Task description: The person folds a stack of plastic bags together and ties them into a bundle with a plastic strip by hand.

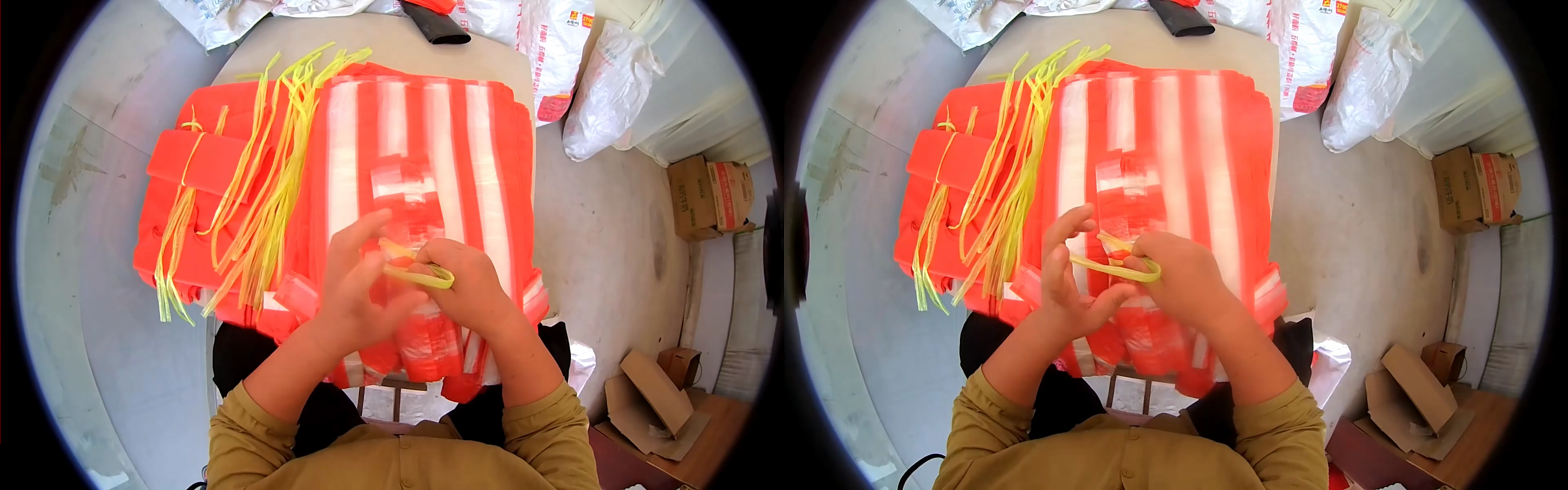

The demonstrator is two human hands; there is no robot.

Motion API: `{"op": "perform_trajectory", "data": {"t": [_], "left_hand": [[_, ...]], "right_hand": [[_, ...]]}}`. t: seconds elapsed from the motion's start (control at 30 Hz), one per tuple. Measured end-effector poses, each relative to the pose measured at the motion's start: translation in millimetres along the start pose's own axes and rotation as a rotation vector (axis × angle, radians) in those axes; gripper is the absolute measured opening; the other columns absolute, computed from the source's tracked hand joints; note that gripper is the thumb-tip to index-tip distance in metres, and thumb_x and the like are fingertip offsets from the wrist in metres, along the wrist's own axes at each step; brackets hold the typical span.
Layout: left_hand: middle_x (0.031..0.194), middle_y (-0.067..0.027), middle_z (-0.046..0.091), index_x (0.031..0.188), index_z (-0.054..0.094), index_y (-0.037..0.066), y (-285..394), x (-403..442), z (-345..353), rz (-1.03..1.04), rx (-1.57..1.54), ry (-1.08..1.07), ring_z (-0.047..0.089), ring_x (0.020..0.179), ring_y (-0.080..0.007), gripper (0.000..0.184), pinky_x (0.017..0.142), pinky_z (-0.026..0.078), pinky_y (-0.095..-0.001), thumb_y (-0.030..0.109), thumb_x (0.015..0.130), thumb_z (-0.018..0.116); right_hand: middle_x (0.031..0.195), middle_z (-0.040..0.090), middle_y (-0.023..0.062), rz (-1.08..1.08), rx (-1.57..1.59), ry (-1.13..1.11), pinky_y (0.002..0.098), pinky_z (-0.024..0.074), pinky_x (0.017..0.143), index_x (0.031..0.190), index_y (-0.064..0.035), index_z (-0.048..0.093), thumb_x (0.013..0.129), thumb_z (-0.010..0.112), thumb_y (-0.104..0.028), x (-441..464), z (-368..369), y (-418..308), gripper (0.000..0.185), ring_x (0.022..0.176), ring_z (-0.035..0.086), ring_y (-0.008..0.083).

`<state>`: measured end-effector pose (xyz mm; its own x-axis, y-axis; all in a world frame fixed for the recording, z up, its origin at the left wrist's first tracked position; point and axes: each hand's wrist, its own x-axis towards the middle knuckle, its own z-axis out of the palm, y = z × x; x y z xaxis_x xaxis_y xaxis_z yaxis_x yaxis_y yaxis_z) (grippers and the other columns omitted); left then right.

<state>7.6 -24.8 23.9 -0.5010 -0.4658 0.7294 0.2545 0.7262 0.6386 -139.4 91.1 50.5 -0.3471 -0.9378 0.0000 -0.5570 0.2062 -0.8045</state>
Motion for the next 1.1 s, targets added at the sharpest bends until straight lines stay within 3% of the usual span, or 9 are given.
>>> {"op": "perform_trajectory", "data": {"t": [0.23,0.3,0.4,0.5,0.7,0.8,0.9,1.0,1.1], "left_hand": [[0.120,-0.0088,0.073,0.153,0.041,0.000,1,-5,-7,-0.133,0.289,-0.289,0.059,0.121,-0.0352,0.089,0.107,0.039,-0.0529,0.012,0.077,0.087],[0.115,-0.0084,0.075,0.161,0.024,-0.004,4,3,-11,-0.083,0.425,-0.393,0.061,0.114,-0.0343,0.104,0.103,0.042,-0.0544,0.011,0.080,0.087],[0.105,-0.0075,0.075,0.160,0.029,-0.004,1,1,-10,-0.195,0.341,-0.404,0.063,0.103,-0.0306,0.100,0.092,0.048,-0.0466,0.009,0.079,0.087],[0.095,-0.0067,0.074,0.153,0.044,-0.003,4,3,-7,-0.321,0.202,-0.344,0.064,0.093,-0.0269,0.083,0.081,0.051,-0.0387,0.005,0.081,0.084],[0.090,-0.0073,0.069,0.106,0.075,0.006,0,1,-10,-0.429,0.068,-0.255,0.063,0.086,-0.0236,0.024,0.071,0.052,-0.0341,0.005,0.083,0.081],[0.091,-0.0083,0.068,0.098,0.074,0.005,-3,-13,-4,-0.700,-0.184,-0.089,0.064,0.083,-0.0210,0.013,0.072,0.052,-0.0333,0.004,0.086,0.079],[0.100,-0.0015,0.065,0.099,0.072,0.001,2,-5,-10,-0.760,-0.119,-0.187,0.062,0.089,-0.0093,0.004,0.077,0.050,-0.0259,0.001,0.095,0.075],[0.088,-0.0081,0.067,0.098,0.075,0.005,-4,-9,-6,-0.709,-0.102,-0.151,0.065,0.082,-0.0208,0.011,0.071,0.051,-0.0337,0.007,0.088,0.079],[0.084,-0.0088,0.067,0.095,0.074,0.005,6,4,-8,-0.563,0.076,-0.259,0.065,0.082,-0.0256,0.011,0.072,0.052,-0.0376,0.009,0.086,0.079]], "right_hand": [[0.092,0.068,0.0150,-0.098,0.002,-0.023,0.0438,0.0525,0.072,0.099,-0.0062,0.069,0.097,0.069,-0.020,1,-4,6,0.014,0.084,0.067,0.0363],[0.091,0.067,0.0144,-0.081,0.030,-0.039,0.0400,0.0517,0.073,0.102,-0.0047,0.069,0.100,0.069,-0.020,1,-5,7,0.015,0.082,0.066,0.0317],[0.091,0.067,0.0144,-0.117,0.063,-0.073,0.0393,0.0520,0.073,0.106,-0.0044,0.070,0.101,0.069,-0.020,1,-6,9,0.016,0.081,0.065,0.0316],[0.089,0.067,0.0099,-0.139,0.176,-0.055,0.0349,0.0513,0.072,0.105,-0.0024,0.070,0.101,0.070,-0.020,0,-4,10,0.018,0.079,0.064,0.0228],[0.086,0.062,-0.0004,0.166,0.574,-0.069,0.0244,0.0453,0.067,0.095,-0.0021,0.066,0.100,0.071,-0.012,0,-4,1,0.012,0.077,0.052,0.0052],[0.085,0.060,-0.0005,0.182,0.478,-0.071,0.0232,0.0433,0.066,0.093,-0.0026,0.064,0.097,0.071,-0.007,0,-8,-5,0.009,0.074,0.051,0.0058],[0.086,0.062,0.0035,-0.183,0.207,0.024,0.0272,0.0473,0.064,0.097,-0.0027,0.067,0.093,0.071,-0.003,1,3,10,0.006,0.071,0.055,0.0130],[0.093,0.067,0.0074,-0.340,-0.056,0.153,0.0368,0.0570,0.074,0.108,-0.0070,0.072,0.084,0.070,0.001,1,9,6,0.025,0.083,0.067,0.0284],[0.095,0.068,0.0062,-0.447,-0.170,0.284,0.0372,0.0578,0.075,0.117,-0.0086,0.073,0.085,0.071,-0.001,2,14,9,0.033,0.086,0.067,0.0281]]}}
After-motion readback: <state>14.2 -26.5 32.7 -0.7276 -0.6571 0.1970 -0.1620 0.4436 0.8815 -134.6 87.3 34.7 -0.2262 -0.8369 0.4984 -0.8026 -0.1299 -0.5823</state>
